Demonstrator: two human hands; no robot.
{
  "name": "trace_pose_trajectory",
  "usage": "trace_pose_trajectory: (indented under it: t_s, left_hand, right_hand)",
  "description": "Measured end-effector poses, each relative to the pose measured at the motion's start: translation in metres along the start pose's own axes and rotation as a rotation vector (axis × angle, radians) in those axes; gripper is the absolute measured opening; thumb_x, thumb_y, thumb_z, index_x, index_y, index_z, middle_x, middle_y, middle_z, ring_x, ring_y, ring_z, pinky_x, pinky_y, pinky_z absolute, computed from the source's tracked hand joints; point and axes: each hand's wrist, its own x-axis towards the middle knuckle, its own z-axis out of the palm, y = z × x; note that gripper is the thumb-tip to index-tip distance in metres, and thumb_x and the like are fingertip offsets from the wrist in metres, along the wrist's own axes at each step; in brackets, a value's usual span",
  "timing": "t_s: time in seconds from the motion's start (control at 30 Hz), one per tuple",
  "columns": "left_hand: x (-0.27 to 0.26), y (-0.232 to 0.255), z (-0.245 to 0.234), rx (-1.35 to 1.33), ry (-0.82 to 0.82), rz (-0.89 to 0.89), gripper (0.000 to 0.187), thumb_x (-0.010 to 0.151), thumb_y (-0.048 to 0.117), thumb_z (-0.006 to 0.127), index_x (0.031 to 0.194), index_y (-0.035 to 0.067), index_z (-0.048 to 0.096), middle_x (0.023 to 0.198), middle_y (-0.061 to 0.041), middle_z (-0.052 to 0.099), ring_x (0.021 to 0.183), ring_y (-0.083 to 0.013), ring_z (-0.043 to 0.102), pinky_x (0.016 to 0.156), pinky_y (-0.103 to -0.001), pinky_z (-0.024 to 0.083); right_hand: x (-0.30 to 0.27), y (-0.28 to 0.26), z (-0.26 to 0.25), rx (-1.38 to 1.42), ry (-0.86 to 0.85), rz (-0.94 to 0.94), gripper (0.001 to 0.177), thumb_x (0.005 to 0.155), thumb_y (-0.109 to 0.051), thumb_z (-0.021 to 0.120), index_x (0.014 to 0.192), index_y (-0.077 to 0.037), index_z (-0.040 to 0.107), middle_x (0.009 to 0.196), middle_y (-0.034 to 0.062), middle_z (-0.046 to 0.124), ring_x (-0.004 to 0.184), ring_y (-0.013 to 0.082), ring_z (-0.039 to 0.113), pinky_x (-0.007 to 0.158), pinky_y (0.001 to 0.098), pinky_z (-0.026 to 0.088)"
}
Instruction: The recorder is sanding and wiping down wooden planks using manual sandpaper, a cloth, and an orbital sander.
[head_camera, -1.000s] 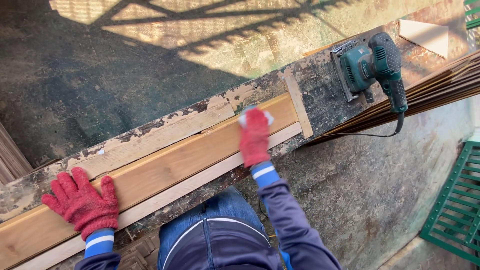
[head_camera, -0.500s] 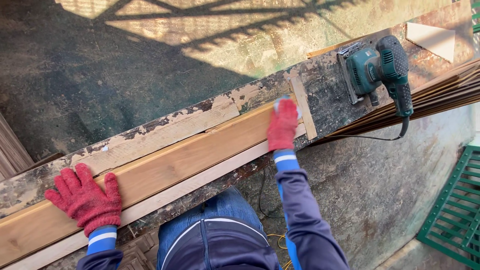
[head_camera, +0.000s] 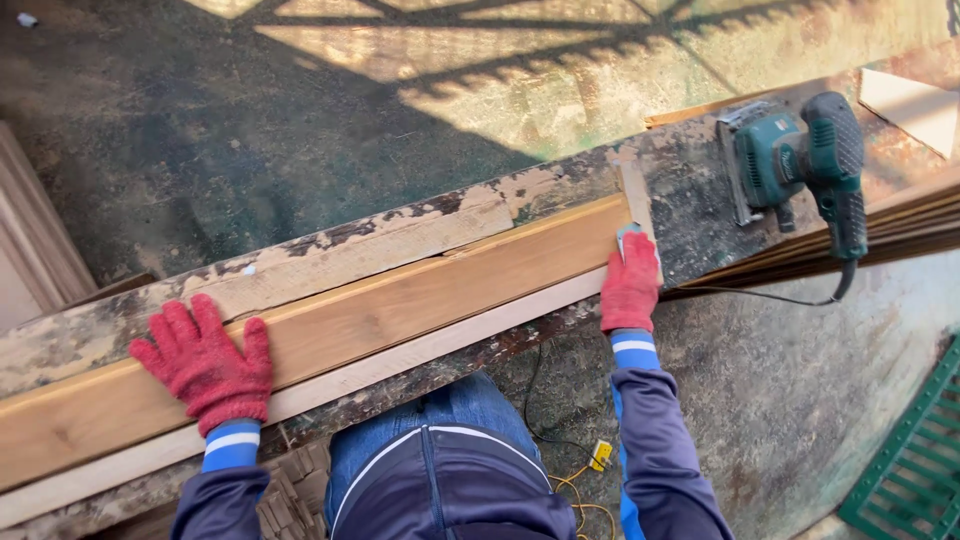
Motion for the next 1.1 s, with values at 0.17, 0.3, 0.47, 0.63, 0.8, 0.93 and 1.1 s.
trace_pose_trajectory:
  t_s: [0.17,0.3,0.47,0.63,0.8,0.93,1.1]
  left_hand:
    - [0.002,-0.007,0.004,0.078,-0.055,-0.170,0.086,0.095,0.072,0.051,0.154,0.011,0.064,0.158,-0.025,0.056,0.152,-0.0425,0.042,0.130,-0.058,0.010]
    - [0.004,-0.006,-0.001,-0.005,-0.028,-0.155,0.083,0.093,0.073,0.051,0.149,0.013,0.063,0.154,-0.025,0.056,0.149,-0.0423,0.043,0.127,-0.062,0.010]
    - [-0.011,-0.032,0.026,-0.137,0.213,-0.093,0.076,0.094,0.062,0.063,0.149,0.008,0.060,0.156,-0.025,0.049,0.150,-0.0436,0.036,0.127,-0.063,0.009]
    - [-0.055,-0.146,-0.007,-0.049,0.248,-0.428,0.080,0.096,0.043,0.075,0.159,0.002,0.049,0.163,-0.034,0.029,0.149,-0.0548,0.019,0.117,-0.076,0.007]
    - [-0.095,-0.257,-0.033,-0.073,0.004,-0.692,0.085,0.108,0.046,0.048,0.161,-0.018,0.033,0.163,-0.046,0.022,0.151,-0.0567,0.009,0.113,-0.074,-0.005]
    - [-0.099,-0.265,-0.030,-0.079,0.056,-0.618,0.082,0.107,0.039,0.054,0.158,-0.022,0.033,0.160,-0.051,0.023,0.149,-0.0630,0.015,0.112,-0.078,-0.003]
    - [-0.095,-0.273,-0.033,-0.005,0.066,-0.639,0.085,0.103,0.045,0.059,0.154,-0.020,0.044,0.158,-0.051,0.034,0.148,-0.0633,0.026,0.114,-0.076,0.001]
  right_hand:
    - [-0.047,-0.148,0.010,0.180,0.021,-0.284,0.061,0.095,-0.022,0.072,0.150,-0.004,0.055,0.151,0.0261,0.053,0.140,0.0427,0.049,0.123,0.0525,0.030]
    - [-0.094,-0.290,0.008,0.382,-0.167,-0.793,0.058,0.091,-0.032,0.065,0.143,-0.009,0.059,0.148,0.0182,0.057,0.142,0.0384,0.048,0.126,0.0535,0.029]
    - [-0.072,-0.280,-0.005,0.338,-0.271,-1.142,0.064,0.091,-0.046,0.065,0.148,-0.019,0.055,0.154,0.0072,0.054,0.146,0.0306,0.045,0.128,0.0502,0.029]
    - [-0.017,-0.148,-0.025,0.048,-0.302,-1.185,0.058,0.091,-0.044,0.053,0.146,-0.025,0.056,0.149,0.0019,0.058,0.140,0.0275,0.052,0.125,0.0492,0.037]
    - [-0.032,-0.263,-0.046,0.211,-0.519,-1.236,0.070,0.077,-0.023,0.069,0.143,-0.007,0.052,0.152,0.0125,0.052,0.140,0.0362,0.048,0.122,0.0528,0.036]
    - [-0.077,-0.434,-0.033,0.349,-0.513,-1.458,0.068,0.088,-0.031,0.067,0.149,-0.008,0.048,0.151,0.0142,0.051,0.142,0.0356,0.046,0.123,0.0529,0.034]
    - [-0.138,-0.610,-0.028,0.490,-0.457,-1.504,0.072,0.092,-0.036,0.072,0.152,-0.007,0.046,0.155,0.0144,0.048,0.145,0.0342,0.043,0.126,0.0500,0.031]
